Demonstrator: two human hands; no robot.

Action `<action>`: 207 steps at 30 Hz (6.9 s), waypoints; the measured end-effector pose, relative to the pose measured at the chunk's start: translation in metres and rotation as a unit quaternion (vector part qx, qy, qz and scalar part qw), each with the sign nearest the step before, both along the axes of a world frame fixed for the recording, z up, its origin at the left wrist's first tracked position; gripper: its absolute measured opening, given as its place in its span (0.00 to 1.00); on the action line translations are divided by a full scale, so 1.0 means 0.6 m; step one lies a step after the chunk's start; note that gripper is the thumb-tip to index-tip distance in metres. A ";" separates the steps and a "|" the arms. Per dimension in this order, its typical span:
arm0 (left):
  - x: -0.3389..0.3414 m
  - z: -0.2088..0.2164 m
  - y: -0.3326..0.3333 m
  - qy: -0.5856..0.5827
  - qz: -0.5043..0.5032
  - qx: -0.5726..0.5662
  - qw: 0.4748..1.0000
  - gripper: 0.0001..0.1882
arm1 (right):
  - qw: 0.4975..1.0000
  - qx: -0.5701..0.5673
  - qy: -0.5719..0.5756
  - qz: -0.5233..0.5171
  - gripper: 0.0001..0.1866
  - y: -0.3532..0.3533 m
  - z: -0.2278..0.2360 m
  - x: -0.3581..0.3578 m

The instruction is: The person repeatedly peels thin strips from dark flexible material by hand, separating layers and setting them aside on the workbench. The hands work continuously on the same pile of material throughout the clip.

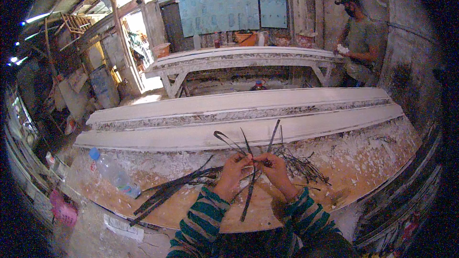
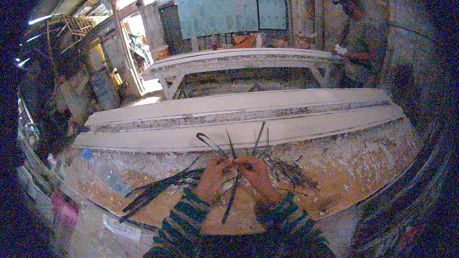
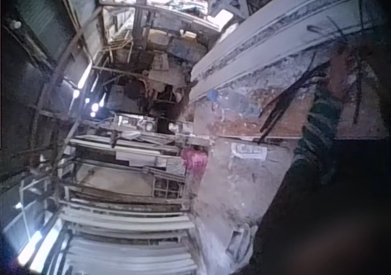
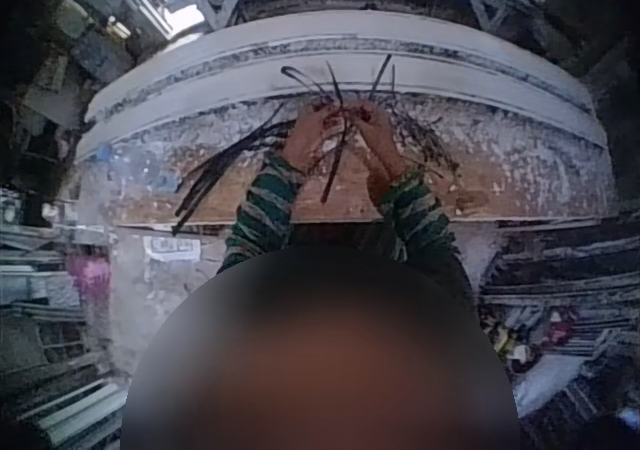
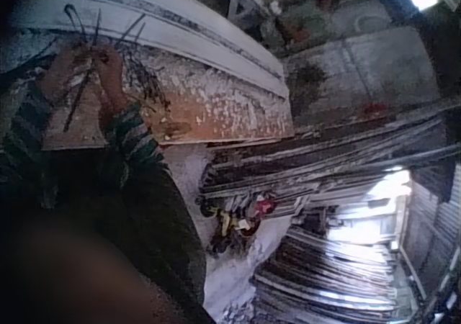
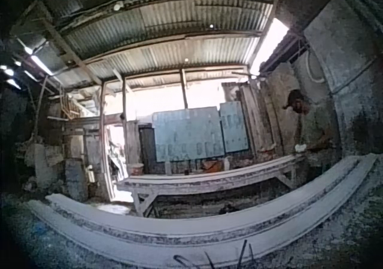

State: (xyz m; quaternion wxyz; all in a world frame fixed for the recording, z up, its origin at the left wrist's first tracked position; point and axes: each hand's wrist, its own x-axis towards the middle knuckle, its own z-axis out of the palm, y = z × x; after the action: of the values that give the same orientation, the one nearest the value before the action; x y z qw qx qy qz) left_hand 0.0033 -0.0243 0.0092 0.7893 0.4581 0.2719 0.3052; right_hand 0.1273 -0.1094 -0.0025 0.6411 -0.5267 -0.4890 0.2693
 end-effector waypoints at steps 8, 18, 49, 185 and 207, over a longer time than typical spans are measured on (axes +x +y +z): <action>0.003 -0.019 0.018 -0.050 0.001 -0.010 0.999 0.06 | 1.000 0.007 -0.023 -0.013 0.10 0.000 0.001 -0.007; -0.003 -0.006 -0.006 0.050 0.049 0.264 0.962 0.07 | 0.993 0.032 -0.107 -0.047 0.07 -0.001 0.004 -0.005; -0.010 0.012 -0.007 0.041 -0.034 0.110 0.993 0.07 | 0.995 -0.050 -0.069 -0.043 0.05 0.013 -0.015 0.011; -0.007 0.017 -0.013 0.029 0.065 0.407 0.911 0.21 | 0.996 -0.052 -0.043 -0.064 0.03 -0.002 0.003 -0.007; 0.007 -0.005 -0.004 -0.071 0.006 0.214 0.974 0.03 | 0.937 -0.040 0.306 0.164 0.05 0.003 -0.007 0.002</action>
State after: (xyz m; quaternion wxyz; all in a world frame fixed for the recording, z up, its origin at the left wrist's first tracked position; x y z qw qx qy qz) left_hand 0.0073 -0.0269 0.0062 0.6883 0.5920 0.1464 0.3930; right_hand 0.1283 -0.1078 -0.0070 0.6852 -0.3567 -0.3378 0.5377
